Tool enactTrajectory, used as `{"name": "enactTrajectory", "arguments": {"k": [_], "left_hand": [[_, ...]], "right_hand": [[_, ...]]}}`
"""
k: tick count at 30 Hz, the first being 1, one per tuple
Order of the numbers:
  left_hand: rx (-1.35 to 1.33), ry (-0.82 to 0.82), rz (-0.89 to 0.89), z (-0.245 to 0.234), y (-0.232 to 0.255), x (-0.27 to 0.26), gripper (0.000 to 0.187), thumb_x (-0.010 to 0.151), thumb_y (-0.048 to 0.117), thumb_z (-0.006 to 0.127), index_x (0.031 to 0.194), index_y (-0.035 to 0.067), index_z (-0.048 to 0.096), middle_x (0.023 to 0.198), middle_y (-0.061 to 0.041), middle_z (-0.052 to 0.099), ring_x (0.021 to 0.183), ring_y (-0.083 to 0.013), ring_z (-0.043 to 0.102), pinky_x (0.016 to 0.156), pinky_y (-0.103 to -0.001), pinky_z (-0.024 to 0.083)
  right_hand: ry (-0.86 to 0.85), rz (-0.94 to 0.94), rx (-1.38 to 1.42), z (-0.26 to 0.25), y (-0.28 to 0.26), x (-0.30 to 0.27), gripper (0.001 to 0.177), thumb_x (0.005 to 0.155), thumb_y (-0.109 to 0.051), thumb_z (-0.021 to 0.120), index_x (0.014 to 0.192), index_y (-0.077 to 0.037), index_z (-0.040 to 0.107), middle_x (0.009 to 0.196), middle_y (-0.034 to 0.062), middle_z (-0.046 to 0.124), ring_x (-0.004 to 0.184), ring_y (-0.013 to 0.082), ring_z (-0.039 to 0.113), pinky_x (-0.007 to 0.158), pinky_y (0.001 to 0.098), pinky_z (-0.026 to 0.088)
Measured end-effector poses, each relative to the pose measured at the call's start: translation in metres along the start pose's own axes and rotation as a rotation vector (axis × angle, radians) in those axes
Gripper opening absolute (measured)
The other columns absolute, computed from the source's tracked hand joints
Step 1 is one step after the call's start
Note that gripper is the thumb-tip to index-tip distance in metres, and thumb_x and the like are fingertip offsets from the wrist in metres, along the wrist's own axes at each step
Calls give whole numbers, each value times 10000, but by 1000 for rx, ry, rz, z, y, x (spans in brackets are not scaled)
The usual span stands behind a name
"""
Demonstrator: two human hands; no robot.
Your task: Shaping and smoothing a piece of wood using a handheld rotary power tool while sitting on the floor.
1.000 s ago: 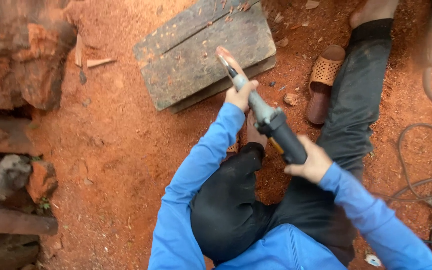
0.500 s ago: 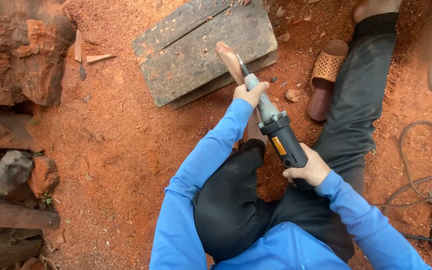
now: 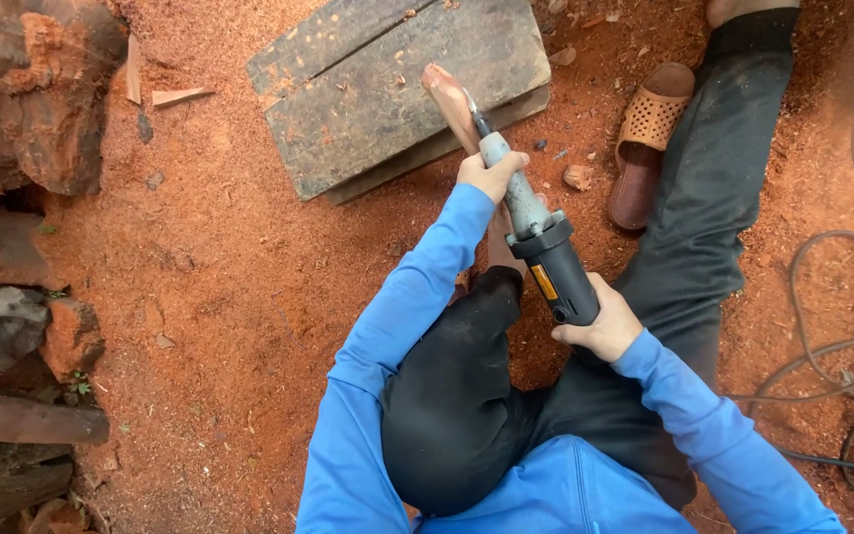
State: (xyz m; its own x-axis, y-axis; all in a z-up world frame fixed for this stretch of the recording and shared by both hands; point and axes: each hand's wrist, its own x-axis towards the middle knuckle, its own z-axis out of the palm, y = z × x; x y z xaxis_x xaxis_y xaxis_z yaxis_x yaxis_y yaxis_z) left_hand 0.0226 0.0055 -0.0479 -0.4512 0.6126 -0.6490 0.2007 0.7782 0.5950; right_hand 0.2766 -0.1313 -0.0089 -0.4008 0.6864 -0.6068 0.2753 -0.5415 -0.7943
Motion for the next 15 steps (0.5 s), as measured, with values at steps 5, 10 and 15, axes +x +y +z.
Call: {"name": "enactTrajectory", "arguments": {"k": [5,10,15], "left_hand": [[-24,11,-2,-1,1,-1,529,611,466,850,1005,121,776,1045,-92,746,1076,-286,714,941,-401,591],[-38,26,-7,2,-1,2,485,594,440,842,964,134,774,997,-84,748,1037,-276,723,909,-401,601],[-67,56,-2,3,0,-1,436,590,398,834,922,121,778,941,-99,744,998,-280,724,856,-407,598]], "right_hand": [[31,-7,-59,9,11,5,775,484,-173,1037,1162,-90,669,856,194,680,805,349,683,612,430,493],[40,-6,-78,13,14,5,771,516,-176,1020,1184,-101,645,898,201,670,852,379,677,660,447,491],[43,17,-82,15,7,4,779,527,-182,1014,1202,-103,633,917,199,668,874,379,674,685,449,497]]}}
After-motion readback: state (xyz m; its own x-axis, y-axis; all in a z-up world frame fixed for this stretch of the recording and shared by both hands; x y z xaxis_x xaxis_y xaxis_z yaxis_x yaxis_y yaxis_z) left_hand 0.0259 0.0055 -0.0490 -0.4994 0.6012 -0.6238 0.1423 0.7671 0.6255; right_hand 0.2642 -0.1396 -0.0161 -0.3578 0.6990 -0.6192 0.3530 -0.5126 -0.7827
